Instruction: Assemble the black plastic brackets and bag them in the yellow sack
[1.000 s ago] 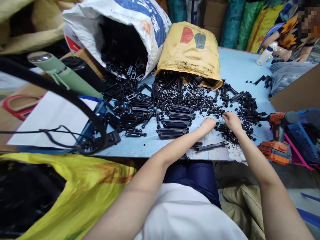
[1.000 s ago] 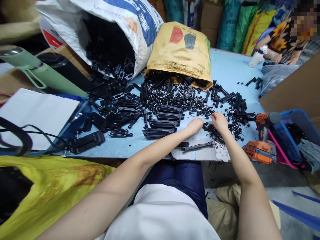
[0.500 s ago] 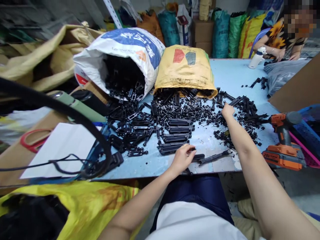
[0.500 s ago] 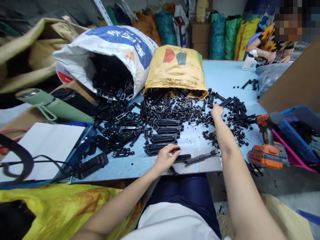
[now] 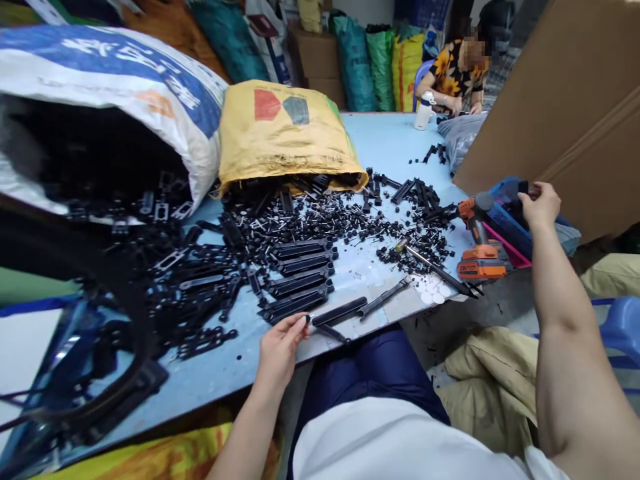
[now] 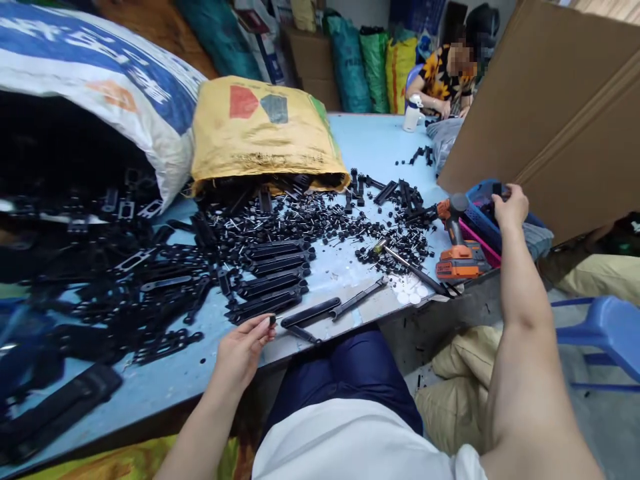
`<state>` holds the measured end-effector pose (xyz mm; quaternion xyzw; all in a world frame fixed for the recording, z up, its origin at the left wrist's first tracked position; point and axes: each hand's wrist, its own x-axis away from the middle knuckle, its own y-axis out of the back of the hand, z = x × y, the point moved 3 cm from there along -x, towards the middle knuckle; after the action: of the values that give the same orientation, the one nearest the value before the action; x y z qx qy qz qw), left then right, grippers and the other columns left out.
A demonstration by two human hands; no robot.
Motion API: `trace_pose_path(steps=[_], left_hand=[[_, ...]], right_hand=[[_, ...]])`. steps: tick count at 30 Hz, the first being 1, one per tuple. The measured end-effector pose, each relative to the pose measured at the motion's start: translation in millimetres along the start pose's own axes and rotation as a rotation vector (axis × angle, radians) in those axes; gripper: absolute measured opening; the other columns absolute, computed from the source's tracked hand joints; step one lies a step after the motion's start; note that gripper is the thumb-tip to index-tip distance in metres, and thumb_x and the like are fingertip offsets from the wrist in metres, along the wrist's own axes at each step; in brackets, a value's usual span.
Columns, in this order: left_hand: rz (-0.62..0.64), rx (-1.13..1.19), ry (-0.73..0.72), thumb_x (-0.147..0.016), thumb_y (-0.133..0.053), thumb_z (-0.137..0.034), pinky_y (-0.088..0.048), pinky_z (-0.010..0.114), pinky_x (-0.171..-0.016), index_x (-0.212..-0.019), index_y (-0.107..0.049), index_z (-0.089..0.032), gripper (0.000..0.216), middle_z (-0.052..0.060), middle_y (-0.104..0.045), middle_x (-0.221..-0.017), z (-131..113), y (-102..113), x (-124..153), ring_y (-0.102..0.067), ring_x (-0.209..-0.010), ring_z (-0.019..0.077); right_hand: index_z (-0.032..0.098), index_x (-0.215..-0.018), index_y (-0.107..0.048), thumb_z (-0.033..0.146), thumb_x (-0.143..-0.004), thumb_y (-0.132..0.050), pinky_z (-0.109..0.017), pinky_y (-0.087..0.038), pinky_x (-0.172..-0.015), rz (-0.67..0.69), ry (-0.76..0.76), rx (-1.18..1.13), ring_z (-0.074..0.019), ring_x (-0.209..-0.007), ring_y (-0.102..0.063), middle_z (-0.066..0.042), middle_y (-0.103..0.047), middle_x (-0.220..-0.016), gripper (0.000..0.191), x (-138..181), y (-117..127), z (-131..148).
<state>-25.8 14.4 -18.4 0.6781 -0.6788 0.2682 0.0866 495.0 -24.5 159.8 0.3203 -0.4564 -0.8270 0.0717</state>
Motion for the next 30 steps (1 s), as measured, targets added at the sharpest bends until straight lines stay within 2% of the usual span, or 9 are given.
trace_pose_path(steps=[2,4,8,12,16,19,23,27,30], left_hand=[[-0.011,0.043,0.044,-0.030,-0.083,-0.032,-0.042,0.021,-0.049,-0.061,-0.066,-0.013,0.040,0.000,-0.061,-0.054,2.3,-6.2,-0.1,-0.051,-0.047,0.0086],[-0.021,0.054,0.069,-0.028,-0.083,-0.032,-0.042,0.021,-0.049,-0.061,-0.066,-0.012,0.042,0.001,-0.061,-0.053,5.0,-9.4,-0.5,-0.051,-0.047,0.0087],[-0.031,0.049,0.079,-0.028,-0.084,-0.032,-0.042,0.022,-0.051,-0.063,-0.066,-0.011,0.045,0.002,-0.062,-0.055,9.9,-8.3,-0.2,-0.052,-0.047,0.0084],[-0.036,0.045,0.079,-0.029,-0.084,-0.032,-0.042,0.021,-0.051,-0.064,-0.066,-0.010,0.045,0.002,-0.062,-0.055,11.7,-5.9,-0.6,-0.052,-0.048,0.0085],[-0.045,0.070,0.070,-0.031,-0.083,-0.032,-0.042,0.021,-0.052,-0.064,-0.065,-0.010,0.043,0.001,-0.062,-0.054,11.7,-3.9,-4.8,-0.051,-0.048,0.0078],[-0.055,0.091,0.049,-0.033,-0.083,-0.031,-0.041,0.021,-0.051,-0.063,-0.066,-0.010,0.040,0.002,-0.062,-0.055,11.3,-0.3,-9.2,-0.051,-0.047,0.0076],[-0.013,0.081,0.052,-0.037,-0.081,-0.030,-0.040,0.021,-0.051,-0.065,-0.067,-0.010,0.036,0.002,-0.063,-0.056,13.3,-0.3,-12.3,-0.051,-0.048,0.0075],[0.002,0.087,0.100,-0.040,-0.080,-0.028,-0.039,0.020,-0.051,-0.062,-0.067,-0.010,0.032,0.002,-0.062,-0.053,14.0,-5.9,-13.4,-0.049,-0.046,0.0067],[-0.058,0.132,0.072,-0.043,-0.079,-0.025,-0.039,0.020,-0.051,-0.060,-0.066,-0.011,0.026,0.001,-0.061,-0.053,9.4,-4.0,-16.1,-0.050,-0.048,0.0068]], right_hand=[[0.007,-0.113,-0.052,0.019,-0.077,-0.055,-0.035,-0.036,-0.085,-0.035,0.112,-0.014,-0.0228,-0.093,-0.052,-0.019,-0.060,-0.105,0.038,4.3,-2.4,8.8],[0.009,-0.108,-0.055,0.023,-0.081,-0.051,-0.035,-0.037,-0.086,-0.039,0.337,-0.065,-0.0223,-0.093,-0.053,-0.016,-0.061,-0.104,0.031,21.7,-14.6,35.1],[0.015,-0.100,-0.062,0.029,-0.085,-0.046,-0.033,-0.041,-0.083,0.307,0.715,-0.079,-0.0215,-0.093,-0.055,-0.011,-0.063,-0.100,0.026,70.7,-73.2,105.4],[0.018,-0.108,-0.061,0.026,-0.083,-0.050,-0.031,-0.043,-0.080,0.695,0.674,0.154,-0.0219,-0.098,-0.057,-0.009,-0.063,-0.108,0.028,108.2,-145.5,151.8],[0.010,-0.103,-0.063,0.012,-0.080,-0.047,-0.032,-0.044,-0.076,0.756,0.582,0.267,-0.0251,-0.095,-0.059,-0.018,-0.063,-0.105,0.028,123.6,-186.6,166.4],[0.009,-0.097,-0.065,0.010,-0.078,-0.046,-0.031,-0.044,-0.074,0.755,0.566,0.286,-0.0244,-0.090,-0.060,-0.018,-0.064,-0.100,0.027,121.5,-196.2,165.4],[0.013,-0.100,-0.063,0.017,-0.078,-0.046,-0.031,-0.043,-0.078,0.686,0.617,0.231,-0.0235,-0.094,-0.057,-0.014,-0.062,-0.104,0.028,118.0,-189.0,162.5],[0.015,-0.092,-0.063,0.020,-0.079,-0.044,-0.032,-0.044,-0.076,0.544,0.766,-0.091,-0.0214,-0.083,-0.057,-0.012,-0.061,-0.095,0.024,138.6,-167.7,162.0],[0.017,-0.090,-0.062,0.026,-0.080,-0.049,-0.033,-0.045,-0.072,0.580,0.886,-0.265,-0.0195,-0.073,-0.057,-0.010,-0.061,-0.092,0.020,165.3,-152.3,157.3]])
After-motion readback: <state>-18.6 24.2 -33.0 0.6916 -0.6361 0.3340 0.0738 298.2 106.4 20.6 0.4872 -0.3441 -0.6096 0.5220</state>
